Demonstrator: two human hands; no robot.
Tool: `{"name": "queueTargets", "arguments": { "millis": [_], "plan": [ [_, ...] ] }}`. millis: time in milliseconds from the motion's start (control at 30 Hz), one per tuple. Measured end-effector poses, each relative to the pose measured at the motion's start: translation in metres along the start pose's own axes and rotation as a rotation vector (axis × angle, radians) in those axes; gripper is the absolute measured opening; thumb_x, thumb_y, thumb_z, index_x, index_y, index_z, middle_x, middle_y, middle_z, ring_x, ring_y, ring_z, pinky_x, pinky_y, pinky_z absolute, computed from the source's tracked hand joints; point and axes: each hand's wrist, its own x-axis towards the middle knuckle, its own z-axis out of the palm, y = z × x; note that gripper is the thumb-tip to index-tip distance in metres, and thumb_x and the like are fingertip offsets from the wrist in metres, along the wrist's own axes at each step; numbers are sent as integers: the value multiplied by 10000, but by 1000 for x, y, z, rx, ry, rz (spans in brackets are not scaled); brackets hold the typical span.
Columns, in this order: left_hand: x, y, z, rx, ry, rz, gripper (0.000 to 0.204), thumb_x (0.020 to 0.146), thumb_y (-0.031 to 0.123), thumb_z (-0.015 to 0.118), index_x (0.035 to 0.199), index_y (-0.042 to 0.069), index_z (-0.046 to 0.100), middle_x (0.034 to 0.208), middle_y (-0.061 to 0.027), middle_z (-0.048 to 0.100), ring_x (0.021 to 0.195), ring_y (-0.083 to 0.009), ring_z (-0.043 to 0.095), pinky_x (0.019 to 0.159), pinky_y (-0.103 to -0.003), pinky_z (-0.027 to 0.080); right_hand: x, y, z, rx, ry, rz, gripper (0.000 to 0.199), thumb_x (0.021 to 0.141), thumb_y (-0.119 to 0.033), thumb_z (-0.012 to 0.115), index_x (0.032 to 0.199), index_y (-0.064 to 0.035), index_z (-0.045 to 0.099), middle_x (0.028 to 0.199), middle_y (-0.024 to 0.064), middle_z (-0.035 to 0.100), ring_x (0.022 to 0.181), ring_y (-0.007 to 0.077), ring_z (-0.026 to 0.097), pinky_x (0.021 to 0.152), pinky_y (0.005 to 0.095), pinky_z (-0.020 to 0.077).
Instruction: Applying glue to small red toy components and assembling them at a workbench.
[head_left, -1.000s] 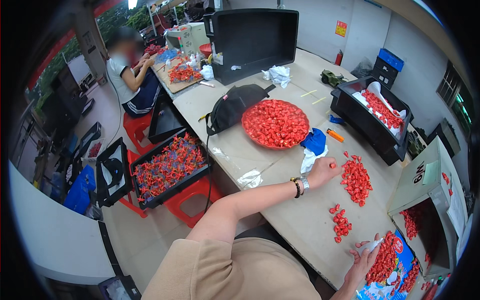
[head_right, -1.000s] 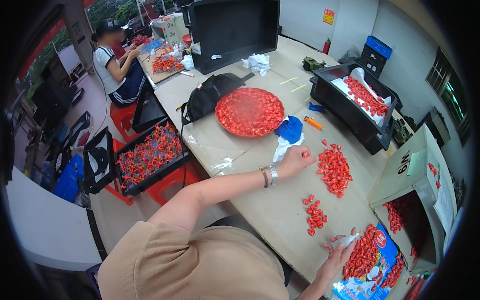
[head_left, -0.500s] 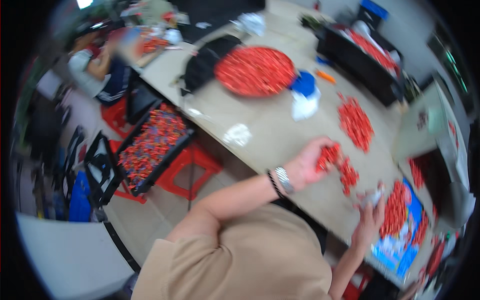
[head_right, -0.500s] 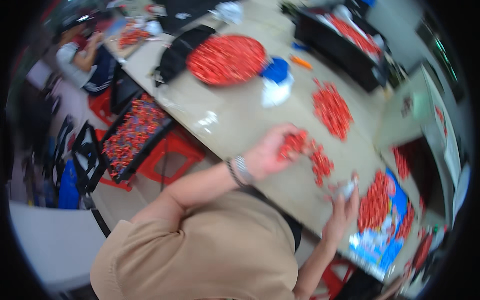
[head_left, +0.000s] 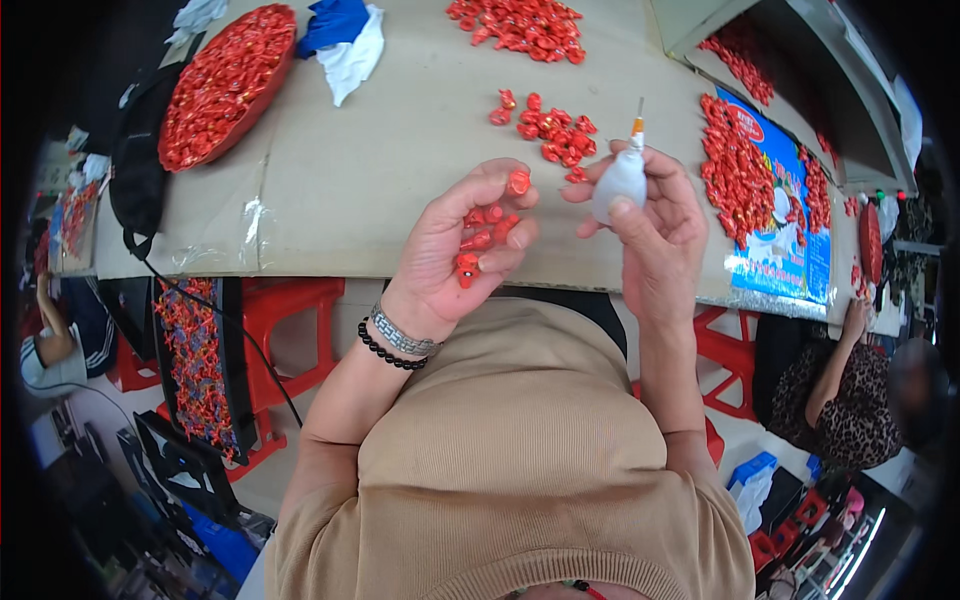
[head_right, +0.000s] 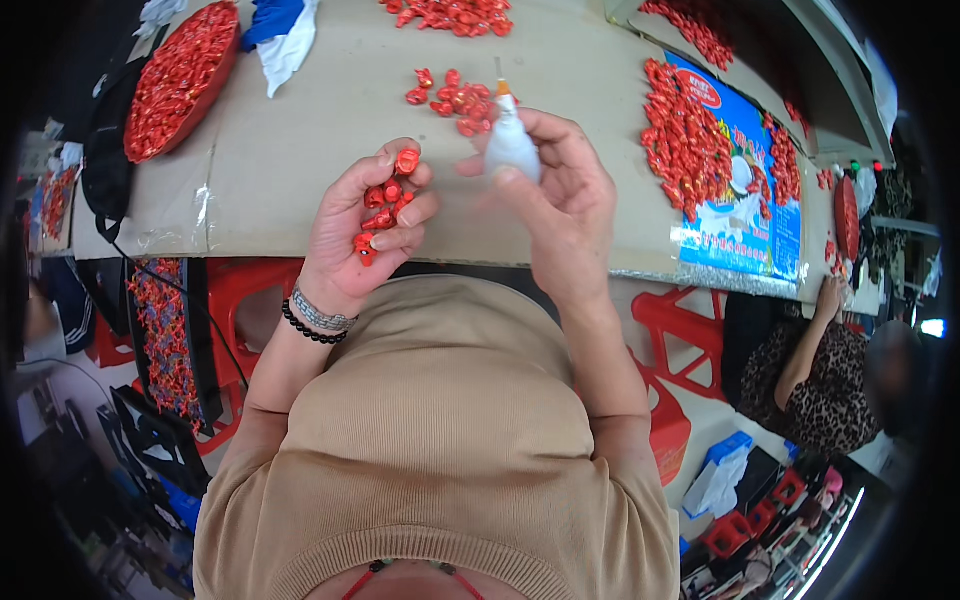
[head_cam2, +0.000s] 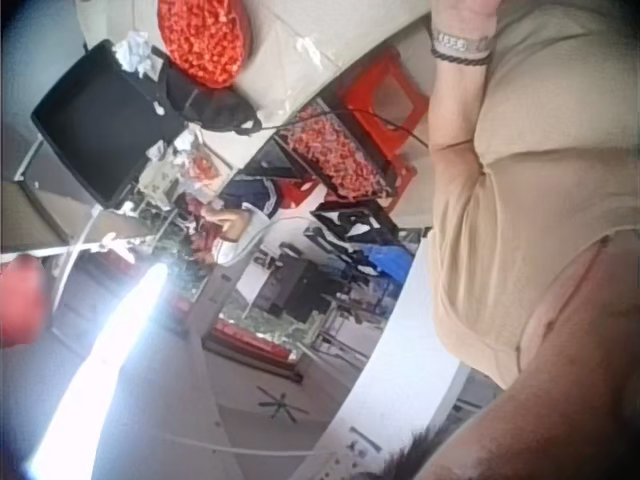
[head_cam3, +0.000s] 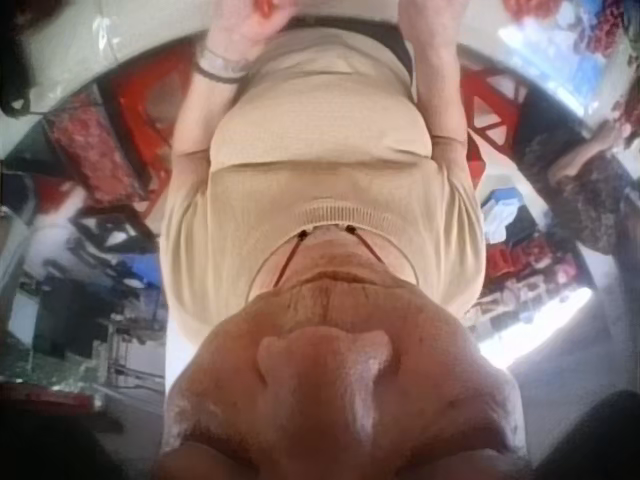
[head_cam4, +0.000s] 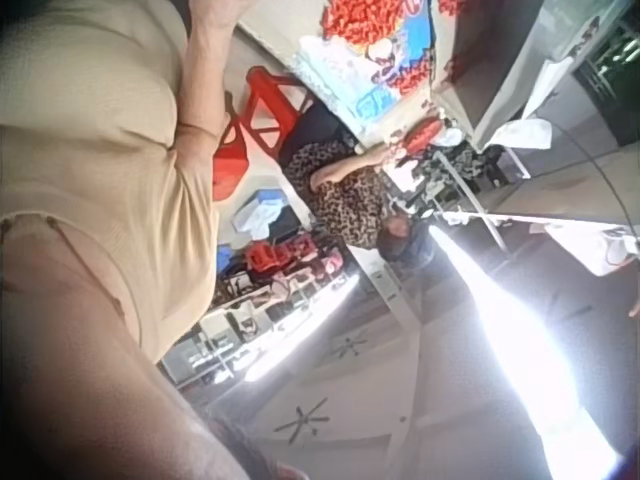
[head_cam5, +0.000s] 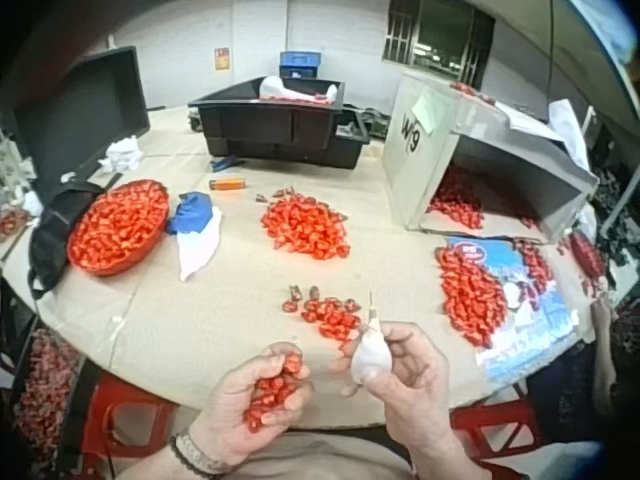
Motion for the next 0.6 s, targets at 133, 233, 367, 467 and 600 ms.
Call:
{"name": "queueTargets", "arguments": {
  "millis": [133, 233, 367, 467, 600],
  "plan": [
    [-7, -1, 1, 48, -5, 57, 162, 923, 156, 553, 1042, 46, 564, 899, -65, 609, 631, -133, 529, 377, -192, 335, 3, 3, 16, 75, -80, 46, 343, 805, 35, 586, 1132, 18, 483, 1045, 175, 600, 853, 253, 667, 579, 259, 521],
    [-13, -4, 5, 83, 13, 103, 188, 929, 175, 569, 1059, 40, 565, 884, -53, 601, 620, -121, 525, 377, -187, 333, 6, 5, 22, 43, -125, 64, 347, 775, 85, 589, 1095, -8, 490, 1029, 142, 591, 803, 196, 646, 532, 228, 489],
    [-15, -4, 7, 238, -16, 193, 232, 940, 195, 580, 1104, 31, 564, 868, -30, 596, 591, -94, 515, 382, -178, 334, 11, 8, 31, -45, -123, -36, 375, 727, 89, 690, 1054, -17, 541, 989, 67, 614, 852, 132, 631, 745, 258, 523],
    [-16, -2, 14, 274, 2, 197, 238, 945, 186, 573, 1122, 27, 564, 874, -22, 600, 576, -76, 510, 386, -173, 333, 17, 14, 35, -196, -130, -164, 378, 688, 83, 724, 1015, -31, 573, 946, 46, 627, 842, 122, 626, 764, 262, 517],
    [-18, -3, 19, 326, 93, 229, 257, 948, 204, 577, 1131, 25, 563, 884, -22, 604, 571, -67, 509, 390, -171, 333, 19, 12, 33, -317, -180, -188, 354, 716, 76, 735, 1015, -27, 577, 987, 47, 605, 891, 118, 614, 791, 254, 499]
  ]
}}
